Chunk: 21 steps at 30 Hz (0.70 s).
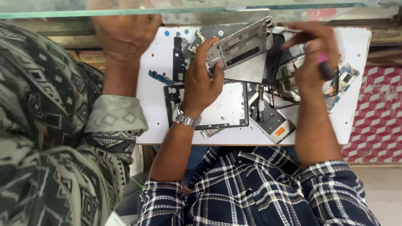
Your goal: The person disassembles a smartphone using a screwdriver and a toothbrush. They remove screws from the back cover, pry it off, and then unscrew internal components, placing parts on the workbench.
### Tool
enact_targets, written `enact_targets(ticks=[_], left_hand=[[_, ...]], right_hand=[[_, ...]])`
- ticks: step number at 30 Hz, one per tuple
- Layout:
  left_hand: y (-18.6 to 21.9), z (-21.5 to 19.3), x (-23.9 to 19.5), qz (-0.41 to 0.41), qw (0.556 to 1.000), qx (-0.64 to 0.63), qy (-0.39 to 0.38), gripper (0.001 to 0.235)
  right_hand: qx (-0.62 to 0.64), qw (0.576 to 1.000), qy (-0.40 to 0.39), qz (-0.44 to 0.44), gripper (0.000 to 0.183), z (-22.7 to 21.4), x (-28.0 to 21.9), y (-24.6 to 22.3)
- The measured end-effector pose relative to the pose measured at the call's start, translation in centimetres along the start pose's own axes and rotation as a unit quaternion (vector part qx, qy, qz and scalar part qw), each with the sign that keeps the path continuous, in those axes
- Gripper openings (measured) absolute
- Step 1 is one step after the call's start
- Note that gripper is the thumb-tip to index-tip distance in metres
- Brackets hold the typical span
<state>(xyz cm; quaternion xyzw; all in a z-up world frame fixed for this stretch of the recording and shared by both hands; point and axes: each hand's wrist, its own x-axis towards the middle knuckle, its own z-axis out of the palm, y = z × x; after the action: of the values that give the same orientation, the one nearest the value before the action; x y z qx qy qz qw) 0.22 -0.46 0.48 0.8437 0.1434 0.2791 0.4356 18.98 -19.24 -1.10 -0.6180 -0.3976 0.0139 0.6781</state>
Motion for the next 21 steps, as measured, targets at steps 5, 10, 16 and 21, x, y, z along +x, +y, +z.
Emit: enact_targets(ticks=[5, 10, 16, 21], left_hand=[[0.5, -0.3, 0.1, -0.004, 1.000, -0.007, 0.003, 0.053], [1.5, -0.9, -0.1, -0.023, 1.000, 0.013, -0.008, 0.051], [3.8, -1.7, 0.7, -0.007, 0.990, 0.139, -0.006, 0.062], [2.7, -5.6, -1.8, -0.006, 0.969, 0.246, 0.030, 0.068]], right_hand=[[-0.185, 0.979, 0.076, 0.050, 0.032, -10.3, -1.8, 1.4], [-0.210, 0.950, 0.171, 0.156, 0.024, -15.3, -9.4, 1.0], [-0.311, 0.928, 0.121, 0.164, 0.024, -15.0, -12.5, 1.3], [-0.291, 0.927, 0.146, 0.186, 0.031, -14.3, -10.3, 1.3]])
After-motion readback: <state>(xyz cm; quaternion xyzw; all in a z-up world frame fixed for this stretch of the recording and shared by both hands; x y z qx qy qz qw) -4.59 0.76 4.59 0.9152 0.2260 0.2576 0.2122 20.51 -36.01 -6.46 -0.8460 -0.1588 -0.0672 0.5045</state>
